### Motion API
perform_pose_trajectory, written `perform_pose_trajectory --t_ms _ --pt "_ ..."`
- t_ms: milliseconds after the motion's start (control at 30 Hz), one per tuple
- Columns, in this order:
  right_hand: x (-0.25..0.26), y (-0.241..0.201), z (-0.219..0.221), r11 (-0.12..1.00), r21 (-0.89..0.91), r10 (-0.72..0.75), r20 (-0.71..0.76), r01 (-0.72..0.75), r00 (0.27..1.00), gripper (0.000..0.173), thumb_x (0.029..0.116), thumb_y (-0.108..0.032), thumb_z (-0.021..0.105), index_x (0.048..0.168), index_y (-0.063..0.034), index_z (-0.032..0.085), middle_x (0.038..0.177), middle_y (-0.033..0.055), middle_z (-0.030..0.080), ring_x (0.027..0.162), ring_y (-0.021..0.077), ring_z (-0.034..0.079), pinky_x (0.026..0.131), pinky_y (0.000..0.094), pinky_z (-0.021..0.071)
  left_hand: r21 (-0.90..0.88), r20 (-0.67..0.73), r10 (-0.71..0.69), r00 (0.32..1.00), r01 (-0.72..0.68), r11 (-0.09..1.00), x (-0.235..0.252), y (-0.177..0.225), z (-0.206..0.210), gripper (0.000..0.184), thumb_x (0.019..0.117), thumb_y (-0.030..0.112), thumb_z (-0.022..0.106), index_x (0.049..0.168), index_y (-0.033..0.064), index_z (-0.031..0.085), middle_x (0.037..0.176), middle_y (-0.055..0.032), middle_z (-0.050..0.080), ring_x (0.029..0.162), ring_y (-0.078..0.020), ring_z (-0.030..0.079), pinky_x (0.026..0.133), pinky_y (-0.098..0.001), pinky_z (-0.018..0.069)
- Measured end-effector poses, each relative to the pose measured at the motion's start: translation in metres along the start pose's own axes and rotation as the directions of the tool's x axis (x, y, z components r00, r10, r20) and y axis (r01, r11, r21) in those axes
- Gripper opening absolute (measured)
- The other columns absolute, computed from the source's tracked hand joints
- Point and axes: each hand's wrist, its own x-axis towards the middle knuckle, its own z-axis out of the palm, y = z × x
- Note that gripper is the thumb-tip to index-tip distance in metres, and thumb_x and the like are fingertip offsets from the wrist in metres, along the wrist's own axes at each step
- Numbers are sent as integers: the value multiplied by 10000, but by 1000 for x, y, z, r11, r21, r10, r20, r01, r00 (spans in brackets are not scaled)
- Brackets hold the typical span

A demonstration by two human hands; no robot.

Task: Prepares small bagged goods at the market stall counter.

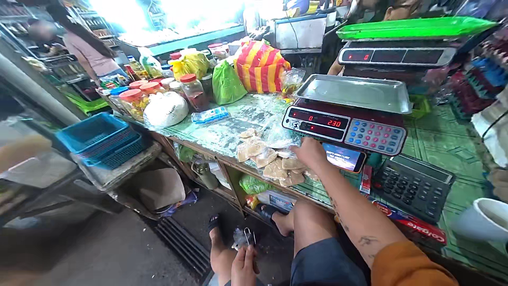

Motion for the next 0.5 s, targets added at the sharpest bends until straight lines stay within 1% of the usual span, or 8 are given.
perform_pose_trajectory --t_ms 100,167,200,267,300,367,433,500 --pt "7 -27 9 988 -7 -152 -119 152 981 343 993 -341 651 1114 -29 726 1134 255 687 1103 454 647 904 673 500 -10 -99 20 995 -21 1000 5 3 -20 260 1073 139 476 987 6 682 674 -17 635 540 -102 600 557 -284 559" --pt "19 -55 5 940 0 -336 -180 342 924 346 988 -323 667 1172 -37 735 1279 264 622 1235 463 560 1027 652 452 -7 -230 58 972 -61 998 11 1 -37 203 1037 144 553 988 0 689 724 -39 678 577 -125 641 577 -314 584" --pt "27 -72 3 910 15 -407 -167 415 898 368 998 -318 654 1204 -19 712 1315 279 600 1262 475 538 1053 657 429 -6 -296 71 953 -76 997 13 0 -46 179 1015 144 589 965 3 687 770 -51 694 597 -131 651 578 -316 587" --pt "45 -105 -3 875 106 -458 -138 472 878 401 1023 -330 621 1256 -6 665 1260 265 649 1203 447 609 1022 660 460 -16 -376 58 925 -69 997 14 3 -65 151 994 143 618 952 15 687 923 -82 684 670 -149 663 605 -320 597" --pt "50 -120 -9 854 170 -469 -160 492 868 400 1028 -324 614 1266 -5 651 1228 250 665 1167 419 634 1009 643 474 -35 -392 41 919 -59 998 13 6 -75 144 999 134 609 995 10 683 984 -93 669 701 -152 671 628 -319 609" --pt "42 -143 -25 764 262 -526 -275 590 804 356 1027 -297 623 1254 -25 658 1204 185 688 1105 308 679 991 531 535 -116 -414 3 910 -56 992 9 13 -92 163 1027 95 575 1103 -20 664 990 -121 725 697 -181 710 637 -335 627" --pt "23 -160 -37 626 335 -595 -378 704 709 311 1000 -297 667 1195 -56 693 1127 117 710 960 188 704 870 417 592 -212 -393 -12 919 -78 974 1 23 -105 193 1049 44 488 1147 -38 633 1015 -149 744 703 -208 729 635 -343 633" --pt "-3 -166 -38 547 423 -630 -360 722 688 277 959 -288 726 1155 -93 723 1053 49 724 864 98 676 803 334 578 -268 -373 -1 928 -106 958 -8 37 -110 209 1050 28 448 1142 -38 624 1010 -146 746 668 -181 703 594 -306 602"
